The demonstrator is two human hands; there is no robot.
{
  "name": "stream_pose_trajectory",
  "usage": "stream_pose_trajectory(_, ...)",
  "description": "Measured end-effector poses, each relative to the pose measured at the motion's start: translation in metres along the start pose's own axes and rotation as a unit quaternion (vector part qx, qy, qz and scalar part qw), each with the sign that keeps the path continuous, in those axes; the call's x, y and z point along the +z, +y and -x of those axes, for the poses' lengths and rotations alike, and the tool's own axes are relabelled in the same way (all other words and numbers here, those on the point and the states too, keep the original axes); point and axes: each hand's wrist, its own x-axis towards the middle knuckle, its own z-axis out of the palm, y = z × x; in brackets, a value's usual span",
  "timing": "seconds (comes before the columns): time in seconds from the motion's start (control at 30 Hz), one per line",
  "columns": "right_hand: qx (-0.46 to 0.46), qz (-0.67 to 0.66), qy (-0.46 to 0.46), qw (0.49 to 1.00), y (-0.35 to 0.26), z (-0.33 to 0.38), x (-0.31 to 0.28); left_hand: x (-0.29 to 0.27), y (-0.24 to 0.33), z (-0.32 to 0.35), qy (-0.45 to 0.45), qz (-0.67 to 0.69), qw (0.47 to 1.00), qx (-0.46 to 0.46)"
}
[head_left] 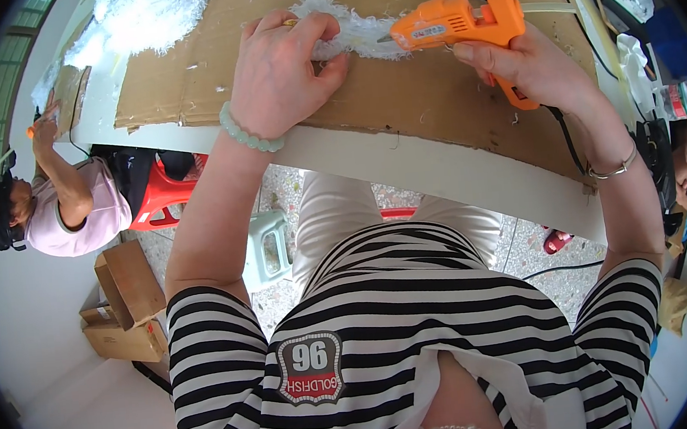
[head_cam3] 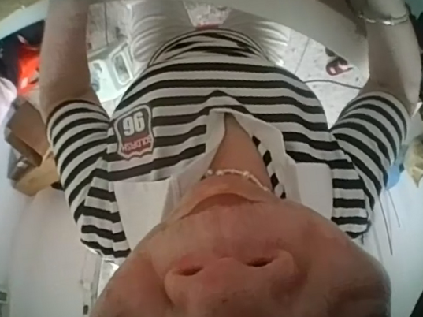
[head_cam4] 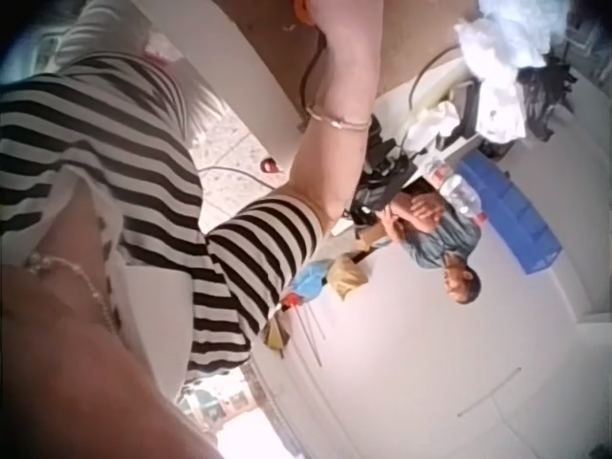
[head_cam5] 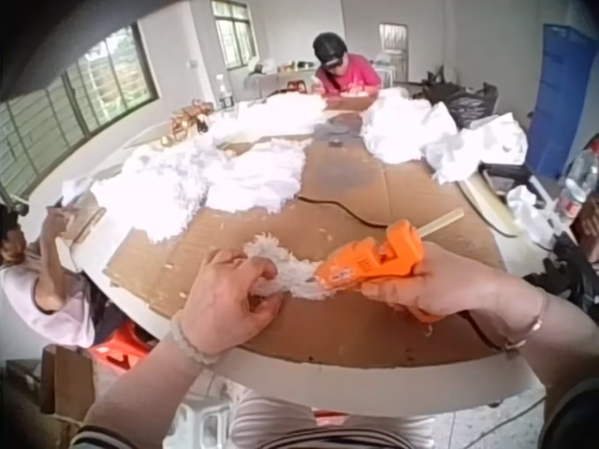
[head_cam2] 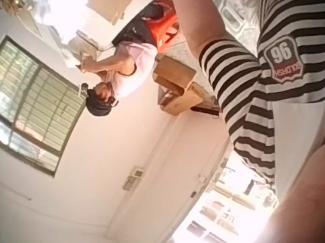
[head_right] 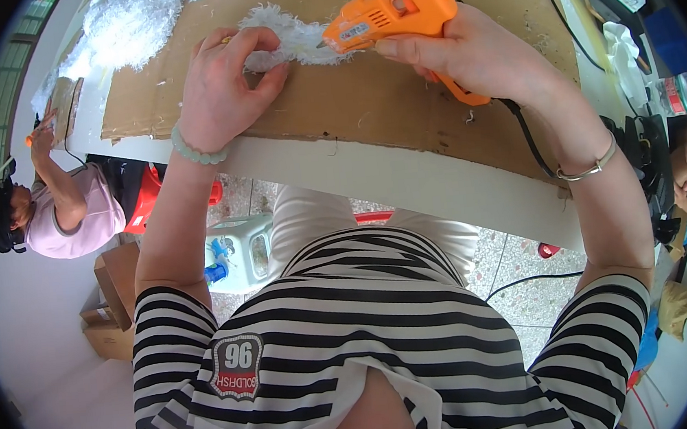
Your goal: Using a hot glue gun to attach synthetic stuffing material to cardboard.
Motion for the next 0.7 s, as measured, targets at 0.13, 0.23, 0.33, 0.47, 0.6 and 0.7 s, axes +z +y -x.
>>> stream_pose_trajectory(0.13,0.021,0.018,-0.018,0.999,0.0031,0.0031,-0.0022,-0.0013,0.0031,-0.0011,-0.013,-0.010,1.000,-0.003)
stream_pose_trajectory(0.23,0.018,0.019,-0.021,0.999,0.0034,0.0043,-0.0021,-0.0013,0.0037,-0.0020,-0.007,-0.019,1.000,0.005)
stream_pose_trajectory(0.33,0.024,0.019,-0.014,0.999,0.0035,0.0063,-0.0028,-0.0014,0.0036,-0.0014,-0.013,-0.020,1.000,0.000)
stream_pose_trajectory(0.47,0.032,0.048,0.008,0.998,0.0043,0.0072,-0.0026,-0.0014,0.0027,-0.0009,-0.016,-0.013,1.000,-0.004)
stream_pose_trajectory(0.6,0.024,0.031,0.006,0.999,0.0035,0.0072,0.0008,-0.0014,0.0023,-0.0005,-0.010,-0.016,1.000,0.002)
stream_pose_trajectory(0.7,0.015,0.043,0.002,0.999,0.0017,0.0032,0.0039,-0.0014,0.0020,-0.0004,-0.010,-0.014,1.000,0.001)
